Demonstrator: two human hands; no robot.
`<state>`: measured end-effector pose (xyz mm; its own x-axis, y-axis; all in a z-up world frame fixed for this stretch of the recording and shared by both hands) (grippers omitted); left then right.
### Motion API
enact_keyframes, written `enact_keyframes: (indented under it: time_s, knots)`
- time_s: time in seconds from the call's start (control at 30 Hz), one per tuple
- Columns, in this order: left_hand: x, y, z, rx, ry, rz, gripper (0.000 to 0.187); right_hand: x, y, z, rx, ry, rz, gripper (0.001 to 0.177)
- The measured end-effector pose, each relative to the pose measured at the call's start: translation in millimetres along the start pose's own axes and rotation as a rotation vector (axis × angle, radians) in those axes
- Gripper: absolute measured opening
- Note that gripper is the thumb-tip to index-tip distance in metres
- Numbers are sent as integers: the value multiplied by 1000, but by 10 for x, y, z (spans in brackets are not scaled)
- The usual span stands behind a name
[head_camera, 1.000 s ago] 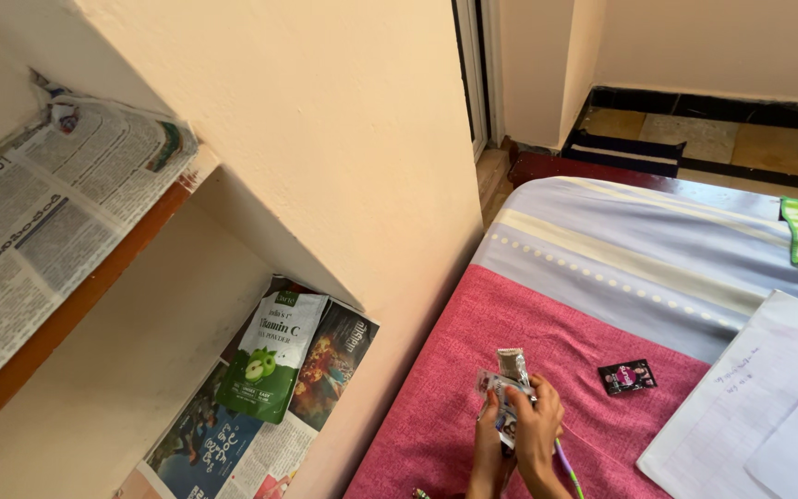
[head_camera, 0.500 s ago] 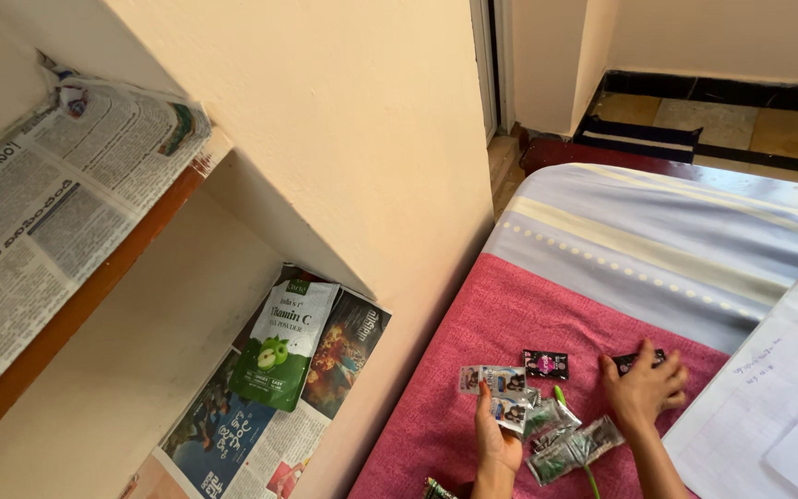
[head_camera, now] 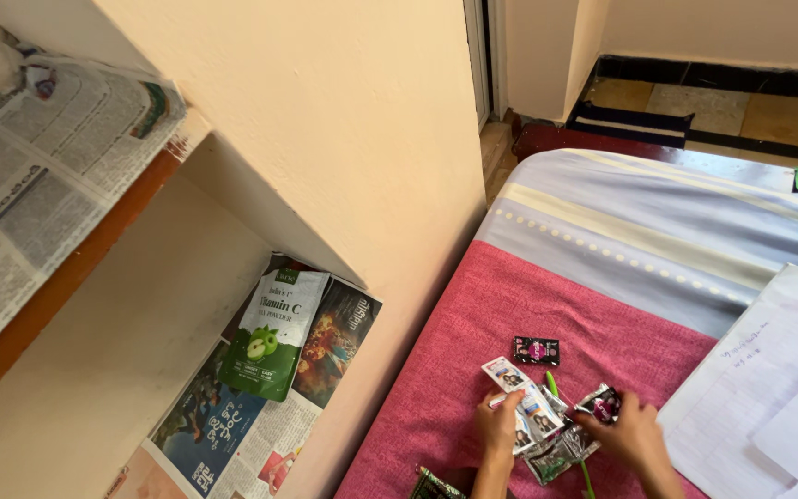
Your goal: The person unfolds a newspaper and places it on a wooden shelf, smoothing it to cover the surface. They then pick up several small foil packets from a nearby bed and place them on the newspaper-lined shelf.
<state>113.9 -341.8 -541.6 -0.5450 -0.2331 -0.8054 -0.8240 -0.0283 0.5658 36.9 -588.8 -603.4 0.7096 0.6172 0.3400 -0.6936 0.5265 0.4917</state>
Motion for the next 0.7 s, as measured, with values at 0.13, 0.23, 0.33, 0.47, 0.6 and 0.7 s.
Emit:
enact_keyframes:
  time_s: [0.13, 0.23, 0.33, 0.47, 0.6, 0.7]
  knots:
    - [132, 139, -38, -5, -280, -174, 34, 154, 473, -308, -90, -145, -81, 111]
    - [242, 127, -19, -7, -285, -80, 32, 286, 500, -220, -243, -323, -39, 91]
    - [378, 83, -59, 64, -163, 40, 31, 423, 364, -203, -185, -501, -30, 65]
    - [407, 1, -148, 225, 106, 149, 26, 738, 357, -122, -202, -686, 201, 53]
    - [359, -3, -194, 278, 245, 234, 25, 937, 409, -172, -41, -784, 138, 40]
    - [369, -77, -174, 263, 272, 244, 23, 1043, 397, -240, 67, -895, 211, 40]
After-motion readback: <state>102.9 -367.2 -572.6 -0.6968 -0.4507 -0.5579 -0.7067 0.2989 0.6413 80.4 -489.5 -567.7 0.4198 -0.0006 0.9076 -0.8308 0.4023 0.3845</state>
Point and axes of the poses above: each hand's wrist, its own y-axis away from the middle knuckle, its own z-axis out of the back of the hand, x = y × z, the point moved 6 cm from there along -y, towards the middle knuckle, and after that the axes turned 8 degrees about y, right-handed, at the moved point
